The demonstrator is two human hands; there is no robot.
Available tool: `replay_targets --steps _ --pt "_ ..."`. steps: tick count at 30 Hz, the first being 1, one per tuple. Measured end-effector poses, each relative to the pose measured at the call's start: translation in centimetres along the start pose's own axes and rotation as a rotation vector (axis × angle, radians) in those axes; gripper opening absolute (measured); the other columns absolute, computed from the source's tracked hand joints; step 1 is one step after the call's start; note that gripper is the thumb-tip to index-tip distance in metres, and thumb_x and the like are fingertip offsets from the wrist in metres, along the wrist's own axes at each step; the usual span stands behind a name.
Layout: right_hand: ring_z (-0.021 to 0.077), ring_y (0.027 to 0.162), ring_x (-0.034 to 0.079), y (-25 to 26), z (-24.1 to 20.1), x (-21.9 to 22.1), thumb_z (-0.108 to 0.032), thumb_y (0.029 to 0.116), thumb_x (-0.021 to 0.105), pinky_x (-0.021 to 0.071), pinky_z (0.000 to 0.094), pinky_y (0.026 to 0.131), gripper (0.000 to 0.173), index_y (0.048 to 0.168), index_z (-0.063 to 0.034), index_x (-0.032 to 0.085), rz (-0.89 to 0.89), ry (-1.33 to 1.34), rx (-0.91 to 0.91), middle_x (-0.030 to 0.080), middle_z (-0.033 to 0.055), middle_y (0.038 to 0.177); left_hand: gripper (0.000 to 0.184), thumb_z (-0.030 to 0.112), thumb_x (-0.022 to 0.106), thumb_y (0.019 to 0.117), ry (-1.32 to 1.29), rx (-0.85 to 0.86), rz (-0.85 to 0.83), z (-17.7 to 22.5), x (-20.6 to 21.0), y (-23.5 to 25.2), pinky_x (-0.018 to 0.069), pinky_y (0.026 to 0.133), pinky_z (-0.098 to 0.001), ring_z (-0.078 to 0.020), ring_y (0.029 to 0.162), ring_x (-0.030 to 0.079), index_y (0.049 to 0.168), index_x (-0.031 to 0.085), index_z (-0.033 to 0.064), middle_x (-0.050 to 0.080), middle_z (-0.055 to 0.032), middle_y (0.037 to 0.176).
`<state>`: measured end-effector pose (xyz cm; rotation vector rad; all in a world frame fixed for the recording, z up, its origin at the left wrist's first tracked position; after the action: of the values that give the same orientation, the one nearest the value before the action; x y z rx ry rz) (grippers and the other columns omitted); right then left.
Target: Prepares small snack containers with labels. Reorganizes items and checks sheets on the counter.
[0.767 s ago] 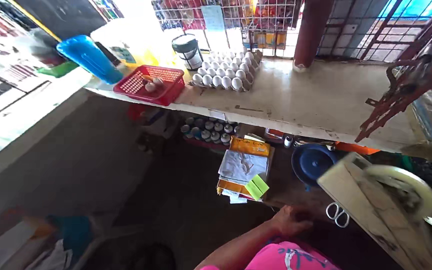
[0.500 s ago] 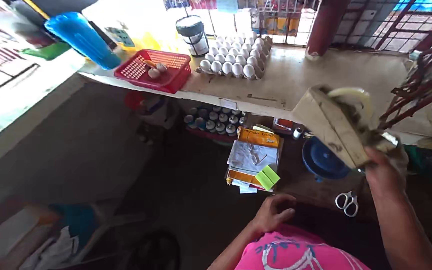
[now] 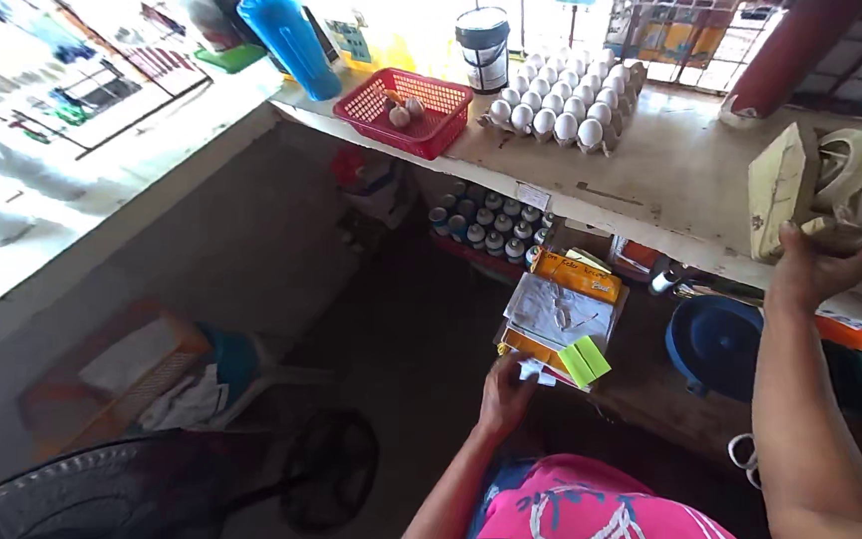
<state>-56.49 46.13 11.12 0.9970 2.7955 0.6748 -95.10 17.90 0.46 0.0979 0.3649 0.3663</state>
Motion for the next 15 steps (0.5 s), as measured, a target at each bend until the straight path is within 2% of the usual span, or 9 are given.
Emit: replay_targets --steps 2,3,4,6,7,9,11,13,15 --pt "0.0292 0.130 0.053 -0.1 -0.2 0.0 -0.007 0.0782 0.083 0.0449 0.0295 0.110 0.091 0.145 0.0206 0.027 -0.020 -0.030 0.014 0.047 0.0339 0.140 0.034 0.010 0.068 0.0914 0.212 0.041 0.181 2.3 -4.1 5.5 0.0469 0.109 -0.0428 -0.0317 0.127 0.059 0.121 0.067 -0.0073 0.062 -0.0258 0.132" --pt "0.0291 0.131 0.054 -0.2 -0.4 0.0 -0.007 0.0789 0.083 0.0446 0.0291 0.111 0.091 0.145 0.0210 0.026 -0.029 -0.042 0.026 0.047 0.0342 0.140 0.033 0.011 0.069 0.0911 0.301 0.071 0.292 3.5 -6.6 8.8 0.0438 0.111 -0.0485 -0.0378 0.132 0.055 0.119 0.069 -0.0062 0.059 -0.0279 0.137" --pt "0.0290 0.131 0.054 -0.2 -0.5 0.0 -0.006 0.0795 0.082 0.0445 0.0291 0.111 0.091 0.146 0.0212 0.026 -0.040 -0.045 0.036 0.047 0.0343 0.141 0.036 0.013 0.069 0.0923 0.346 0.088 0.380 4.5 -9.0 12.4 0.0388 0.114 -0.0528 -0.0421 0.138 0.047 0.123 0.067 -0.0054 0.052 -0.0296 0.144" --pt "0.0287 0.130 0.055 -0.3 -0.5 0.1 -0.008 0.0795 0.084 0.0462 0.0294 0.110 0.092 0.145 0.0206 0.027 -0.064 -0.041 0.047 0.048 0.0335 0.139 0.055 0.023 0.064 0.0986 0.267 0.016 0.535 5.3 -13.7 19.9 0.0286 0.121 -0.0534 -0.0448 0.148 0.032 0.141 0.050 -0.0086 0.036 -0.0326 0.156" --pt "0.0283 0.130 0.054 -0.3 -0.4 0.2 -0.010 0.0800 0.084 0.0463 0.0293 0.110 0.093 0.146 0.0202 0.026 -0.080 -0.043 0.056 0.048 0.0332 0.140 0.066 0.028 0.062 0.1009 0.104 -0.080 0.625 4.8 -15.8 23.6 0.0295 0.121 -0.0517 -0.0440 0.149 0.030 0.149 0.037 -0.0101 0.031 -0.0338 0.158" --pt "0.0273 0.133 0.053 -0.3 -0.3 0.1 -0.013 0.0812 0.084 0.0446 0.0288 0.111 0.095 0.148 0.0190 0.024 -0.104 -0.072 0.074 0.047 0.0325 0.143 0.088 0.041 0.064 0.0989 -0.280 -0.300 0.779 2.0 -18.3 30.2 0.0340 0.115 -0.0598 -0.0442 0.149 0.027 0.161 0.014 0.0027 0.022 -0.0319 0.162" --pt "0.0270 0.133 0.053 -0.3 -0.1 0.0 -0.014 0.0817 0.084 0.0440 0.0291 0.112 0.093 0.148 0.0182 0.026 -0.115 -0.099 0.072 0.047 0.0324 0.143 0.099 0.043 0.068 0.0961 -0.484 -0.399 0.777 0.1 -18.9 35.5 0.0368 0.109 -0.0674 -0.0433 0.147 0.031 0.164 0.003 0.0124 0.022 -0.0276 0.163" --pt "0.0272 0.132 0.053 -0.1 0.0 -0.1 -0.012 0.0812 0.084 0.0444 0.0296 0.111 0.092 0.147 0.0179 0.027 -0.121 -0.107 0.069 0.048 0.0326 0.142 0.092 0.028 0.070 0.0963 -0.583 -0.383 0.717 -0.9 -18.7 38.9 0.0433 0.103 -0.0669 -0.0423 0.140 0.042 0.163 0.008 0.0132 0.033 -0.0269 0.158" --pt "0.0270 0.130 0.054 -0.1 0.2 -0.2 -0.011 0.0810 0.083 0.0449 0.0300 0.110 0.092 0.147 0.0177 0.026 -0.124 -0.107 0.069 0.048 0.0324 0.141 0.082 0.014 0.066 0.0969 -0.583 -0.382 0.699 -2.2 -18.6 40.0 0.0487 0.099 -0.0609 -0.0403 0.133 0.050 0.161 0.014 0.0110 0.041 -0.0273 0.152"
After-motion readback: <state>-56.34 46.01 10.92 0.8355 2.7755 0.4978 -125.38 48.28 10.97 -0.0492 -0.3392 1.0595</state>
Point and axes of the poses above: each hand's wrist, its own y-axis towards the middle knuckle, its own x-axis out of the palm, z = x × y, the point moved 9 cm from there along y, towards the middle knuckle
